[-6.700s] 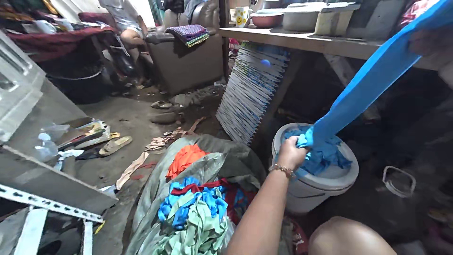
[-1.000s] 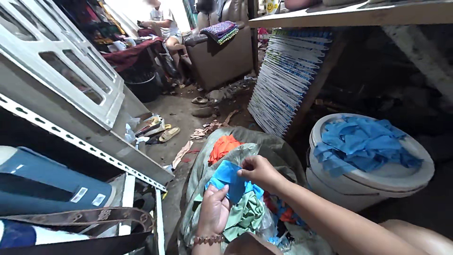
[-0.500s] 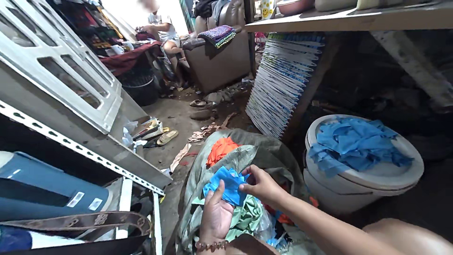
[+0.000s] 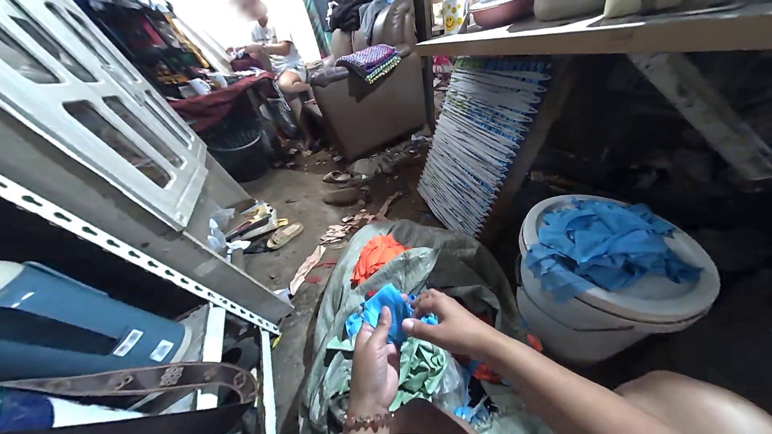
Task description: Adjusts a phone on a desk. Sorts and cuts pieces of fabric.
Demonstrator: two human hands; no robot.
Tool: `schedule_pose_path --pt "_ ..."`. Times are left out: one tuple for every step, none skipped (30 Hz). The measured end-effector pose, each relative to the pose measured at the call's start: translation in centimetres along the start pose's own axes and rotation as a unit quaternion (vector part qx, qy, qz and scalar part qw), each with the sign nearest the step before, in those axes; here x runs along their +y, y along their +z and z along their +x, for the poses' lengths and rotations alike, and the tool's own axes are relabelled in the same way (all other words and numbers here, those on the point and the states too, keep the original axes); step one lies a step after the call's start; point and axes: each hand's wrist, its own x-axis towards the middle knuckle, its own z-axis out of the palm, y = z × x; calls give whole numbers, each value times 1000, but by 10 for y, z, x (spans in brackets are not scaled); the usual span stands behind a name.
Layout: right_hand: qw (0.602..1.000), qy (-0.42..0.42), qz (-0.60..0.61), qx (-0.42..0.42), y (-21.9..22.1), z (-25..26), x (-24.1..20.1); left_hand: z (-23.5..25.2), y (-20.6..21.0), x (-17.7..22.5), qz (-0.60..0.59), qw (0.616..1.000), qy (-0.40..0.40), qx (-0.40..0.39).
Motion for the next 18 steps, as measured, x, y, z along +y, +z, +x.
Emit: schedule_pose_path --pt "1000 4 -15 -10 -4 0 -3 -2 3 1 15 1000 1 4" --pt "1000 5 -23 -19 -8 0 -4 -3 5 1 28 1000 1 5" --pt "999 3 -24 -26 -10 0 -5 -4 6 1 33 999 1 -11" --pt "999 -1 -17 -36 -11 1 -6 -5 7 0 37 999 5 -28" --pt "999 -5 -11 -38 -14 1 -6 -5 8 -1 49 998 15 -44" --pt "999 -6 -15 -35 -17 2 -6 -5 8 -3 61 996 29 -60" --pt "999 -5 -15 -40 -23 1 -8 -5 8 -5 78 993 44 -76" --pt "999 -12 -5 -45 -28 -1 -9 -5 7 -6 99 989 57 -89" --pt "998 -25 26 -44 -31 -4 -9 -5 7 -7 117 985 69 -103" --pt "996 -43 68 -31 -31 -6 -8 -5 5 -8 129 981 80 -118" --pt "992 -53 112 -15 -29 -8 -6 -5 4 -9 137 978 88 -132" --pt "988 -54 148 0 -26 -9 -5 -6 4 -10 140 976 92 -142" --pt "983 -50 176 10 -21 -10 -4 -7 5 -12 137 975 96 -145" --pt "979 -46 201 10 -15 -13 -4 -7 7 -15 130 976 98 -145" --pt "974 -49 220 3 -9 -16 -3 -7 8 -17 125 977 98 -144" --pt "971 -59 232 -6 -3 -18 -1 -6 10 -19 119 979 95 -139" --pt "968 -70 239 -8 1 -19 1 -7 13 -20 112 981 88 -129" --pt "968 -77 237 -9 4 -19 4 -7 15 -20 101 985 75 -115"
